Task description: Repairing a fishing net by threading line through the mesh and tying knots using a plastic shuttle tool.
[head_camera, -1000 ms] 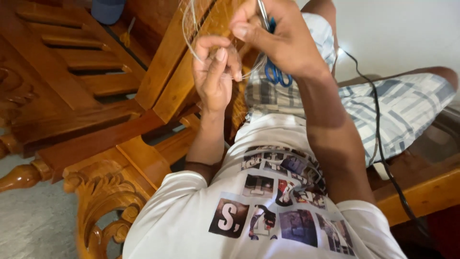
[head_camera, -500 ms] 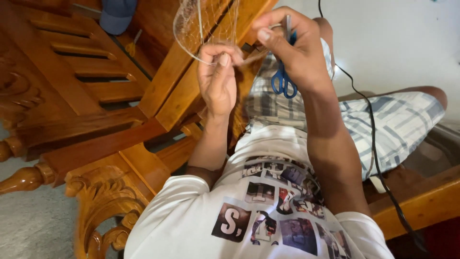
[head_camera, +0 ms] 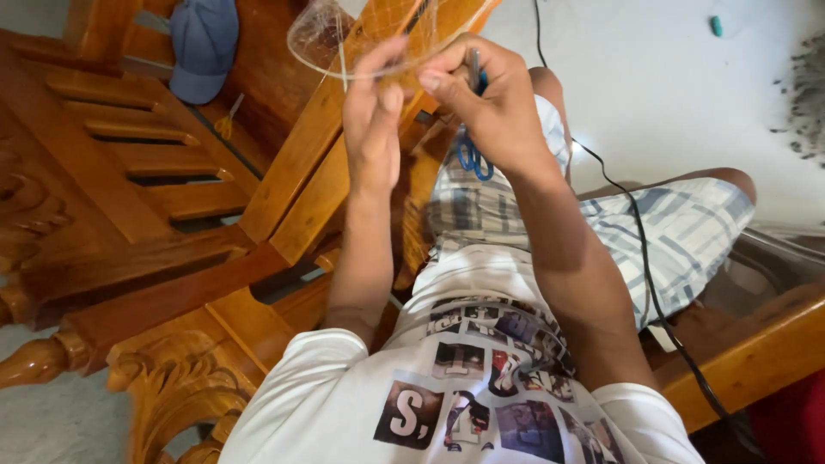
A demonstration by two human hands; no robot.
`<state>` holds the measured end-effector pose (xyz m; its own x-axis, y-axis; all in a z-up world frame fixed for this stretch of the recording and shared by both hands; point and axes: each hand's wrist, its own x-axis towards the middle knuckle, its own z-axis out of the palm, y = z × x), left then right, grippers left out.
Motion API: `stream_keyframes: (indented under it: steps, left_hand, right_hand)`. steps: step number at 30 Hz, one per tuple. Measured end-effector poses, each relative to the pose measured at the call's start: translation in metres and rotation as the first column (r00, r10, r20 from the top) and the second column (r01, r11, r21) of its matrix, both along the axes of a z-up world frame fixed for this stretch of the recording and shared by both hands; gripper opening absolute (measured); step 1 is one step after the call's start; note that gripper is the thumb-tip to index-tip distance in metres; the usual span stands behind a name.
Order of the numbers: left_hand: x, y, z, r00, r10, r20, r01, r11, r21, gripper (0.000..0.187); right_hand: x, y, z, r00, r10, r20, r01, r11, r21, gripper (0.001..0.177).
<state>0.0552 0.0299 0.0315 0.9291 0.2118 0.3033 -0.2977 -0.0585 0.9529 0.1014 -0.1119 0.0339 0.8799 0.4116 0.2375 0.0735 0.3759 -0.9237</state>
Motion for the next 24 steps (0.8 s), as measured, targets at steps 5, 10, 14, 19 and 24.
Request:
stream_keyframes:
  steps: [5, 10, 14, 19, 24]
  left_hand:
    - [0.027, 0.003, -0.001, 0.993, 0.095, 0.072, -0.086, 0.989, -0.118, 0.029]
    - [0.013, -0.007, 0.014, 0.988, -0.062, 0.139, 0.132, 0.796, -0.591, 0.009]
    - [0.014, -0.001, 0.009, 0.975, -0.147, 0.168, 0.222, 0.733, -0.643, 0.007]
    - [0.012, 0.005, 0.013, 0.926, -0.376, -0.014, 0.321, 0.808, -0.494, 0.024]
    - [0.007, 0.006, 0.015, 0.944, -0.325, -0.057, 0.247, 0.809, -0.533, 0.009]
  right_hand:
    - [0.0, -0.001, 0.006, 0.998, -0.05, 0.038, 0.052, 0.997, -0.064, 0.011]
    - [-0.006, -0.004, 0.009, 0.993, -0.109, -0.034, 0.107, 0.992, -0.07, 0.012]
    - [-0.01, 0.002, 0.018, 0.996, -0.085, -0.01, 0.085, 0.995, -0.049, 0.011]
    - [-0.014, 0.003, 0.005, 0.994, -0.062, -0.093, 0.066, 0.997, 0.04, 0.009]
    - [-0.017, 0.002, 0.0, 0.994, -0.087, -0.063, 0.088, 0.996, 0.004, 0.012]
